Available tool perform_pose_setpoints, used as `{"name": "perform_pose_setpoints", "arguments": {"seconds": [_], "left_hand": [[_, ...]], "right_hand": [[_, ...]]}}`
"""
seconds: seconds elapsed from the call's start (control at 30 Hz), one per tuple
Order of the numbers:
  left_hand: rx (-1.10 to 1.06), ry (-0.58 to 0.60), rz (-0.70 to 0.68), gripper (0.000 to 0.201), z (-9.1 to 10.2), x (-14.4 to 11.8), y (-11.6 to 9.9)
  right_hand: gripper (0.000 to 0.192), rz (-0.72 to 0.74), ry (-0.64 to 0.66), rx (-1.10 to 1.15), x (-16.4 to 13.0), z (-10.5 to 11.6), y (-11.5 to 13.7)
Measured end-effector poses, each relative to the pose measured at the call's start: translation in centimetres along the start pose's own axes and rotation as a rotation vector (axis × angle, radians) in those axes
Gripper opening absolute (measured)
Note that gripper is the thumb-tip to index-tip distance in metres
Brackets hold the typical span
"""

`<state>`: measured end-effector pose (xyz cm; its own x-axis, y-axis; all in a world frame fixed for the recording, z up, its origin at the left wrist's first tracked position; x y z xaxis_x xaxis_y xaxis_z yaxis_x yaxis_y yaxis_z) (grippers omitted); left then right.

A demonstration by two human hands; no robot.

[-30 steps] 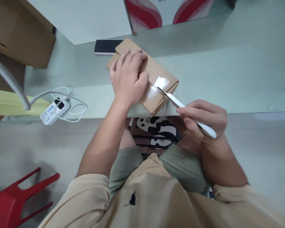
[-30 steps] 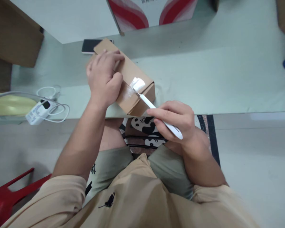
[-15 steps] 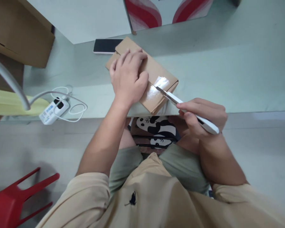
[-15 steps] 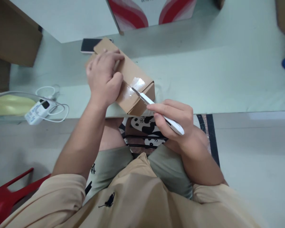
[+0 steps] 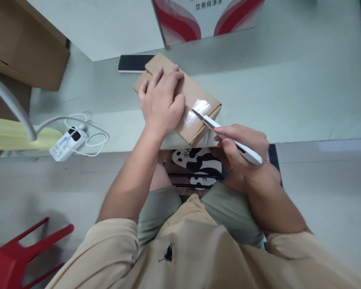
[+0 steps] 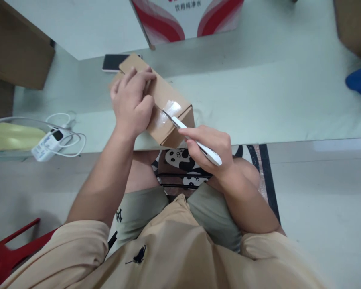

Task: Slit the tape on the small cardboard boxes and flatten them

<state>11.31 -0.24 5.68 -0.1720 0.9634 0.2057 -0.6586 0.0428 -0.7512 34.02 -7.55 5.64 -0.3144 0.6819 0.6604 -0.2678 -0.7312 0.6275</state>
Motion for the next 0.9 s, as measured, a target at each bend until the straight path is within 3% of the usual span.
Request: {"name": "perform_pose_setpoints", "arguments": {"seconds": [0.3, 0.37, 0.47, 0.5, 0.57, 0.63, 0.77, 0.9], "left_hand": [[-0.034, 0.007, -0.01, 0.035, -0.2, 0.1, 0.1], [-0.026, -0.005, -0.016, 0.034, 0.1, -0.1, -0.3], [0.031, -0.058, -0.056, 0.036, 0.6, -0.6, -0.7], [0.061, -0.089, -0.072, 0.036, 0.7, -0.8, -0.7], [0.119, -0.163, -0.086, 0.031, 0.9, -1.1, -0.1], [0.146, -0.212, -0.085, 0.025, 1.0, -1.4, 0.6], [0.089, -0.17, -0.133, 0.02, 1.3, -1.9, 1.3], [0.012, -0.084, -0.214, 0.022, 2.7, -2.9, 1.5]], "right_hand": [[0.025, 0.008, -0.062, 0.071, -0.2, -1.0, -1.0], [0.026, 0.008, -0.188, 0.122, -0.7, -0.6, -1.5], [0.025, 0.014, -0.531, 0.14, -1.7, 0.9, -3.1], [0.024, -0.006, -0.575, 0.1, -1.9, 1.1, -3.9], [0.03, -0.085, -0.492, -0.045, -1.8, 1.0, -5.8], [0.046, -0.214, -0.29, -0.217, -1.5, 0.2, -8.0], [0.077, -0.566, 0.025, -0.471, -2.0, -1.9, -11.7], [0.068, -0.696, 0.165, -0.552, -1.8, -3.1, -11.7]]}}
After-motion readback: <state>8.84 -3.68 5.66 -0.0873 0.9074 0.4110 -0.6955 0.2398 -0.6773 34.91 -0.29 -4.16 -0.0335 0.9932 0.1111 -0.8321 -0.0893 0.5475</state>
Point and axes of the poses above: each hand's wrist, its own x-axis towards the middle knuckle, its own z-axis out of the back of the hand, y = z × x, the point moved 4 cm from there along x, towards the middle knuckle, and after that the axes turned 6 degrees about z, right-handed, at the moved point
